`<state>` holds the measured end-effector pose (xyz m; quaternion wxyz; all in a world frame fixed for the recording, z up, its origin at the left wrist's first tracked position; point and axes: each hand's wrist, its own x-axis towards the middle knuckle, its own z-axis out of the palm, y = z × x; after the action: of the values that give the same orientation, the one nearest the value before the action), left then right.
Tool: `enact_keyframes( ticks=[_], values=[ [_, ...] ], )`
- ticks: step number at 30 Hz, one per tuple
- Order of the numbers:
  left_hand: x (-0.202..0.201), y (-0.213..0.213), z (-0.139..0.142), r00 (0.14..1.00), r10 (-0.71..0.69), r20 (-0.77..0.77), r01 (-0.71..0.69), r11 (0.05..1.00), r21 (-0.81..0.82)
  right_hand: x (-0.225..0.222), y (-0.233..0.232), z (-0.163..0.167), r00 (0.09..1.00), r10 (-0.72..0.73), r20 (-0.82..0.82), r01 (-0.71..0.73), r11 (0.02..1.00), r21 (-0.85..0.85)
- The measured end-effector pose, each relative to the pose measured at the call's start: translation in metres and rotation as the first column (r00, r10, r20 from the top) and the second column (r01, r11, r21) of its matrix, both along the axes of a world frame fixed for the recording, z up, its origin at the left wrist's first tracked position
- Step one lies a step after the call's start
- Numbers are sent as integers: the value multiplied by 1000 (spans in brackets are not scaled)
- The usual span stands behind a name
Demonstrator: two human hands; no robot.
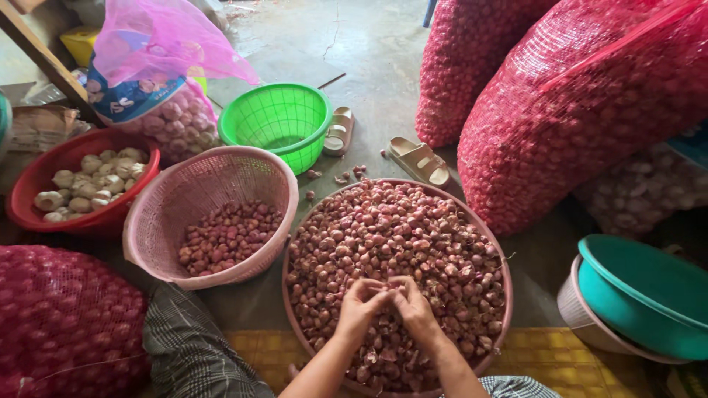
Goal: The person sits on the floor and peels small red shallots one by one using a small knife. They remove the outer skin and place the peeled shallots into a nearby pink basket. The person continues this repetitive peeling process for the duration of the clip.
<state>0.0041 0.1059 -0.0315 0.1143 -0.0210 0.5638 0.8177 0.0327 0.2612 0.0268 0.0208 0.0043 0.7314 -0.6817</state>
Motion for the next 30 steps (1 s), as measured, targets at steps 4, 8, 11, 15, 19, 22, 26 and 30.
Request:
enact_keyframes(
  ticks=[4, 8, 11, 15, 19, 22, 26, 30],
  values=[
    [0, -2, -8, 978, -59, 202, 8, 969, 247, 6, 0, 18, 976, 32, -217, 27, 965, 262],
    [3, 2, -22, 968, -138, 210, 30, 895, 446, 3, 5, 6, 985, -59, -163, 99, 964, 248],
    [7, 5, -24, 944, -156, 292, -9, 870, 492, 1, 9, -6, 992, -87, -86, 96, 989, 114],
    [9, 3, -12, 962, -137, 236, 3, 871, 492, -2, 16, -12, 998, -27, -61, 25, 999, -37],
    [10, 3, -6, 976, -147, 161, 81, 931, 355, -4, 20, -16, 999, 46, 2, -46, 998, -49],
    [7, 4, -13, 965, -203, 169, 138, 933, 334, -1, 19, -12, 998, -8, -57, 10, 1000, 25],
    [3, 4, -27, 961, -139, 240, 48, 936, 350, 4, 22, 10, 1000, 19, -13, -20, 999, -27],
    [0, 5, -33, 967, -222, 122, 200, 965, 169, 5, 25, 29, 966, 150, -211, -95, 963, 250]
  ],
)
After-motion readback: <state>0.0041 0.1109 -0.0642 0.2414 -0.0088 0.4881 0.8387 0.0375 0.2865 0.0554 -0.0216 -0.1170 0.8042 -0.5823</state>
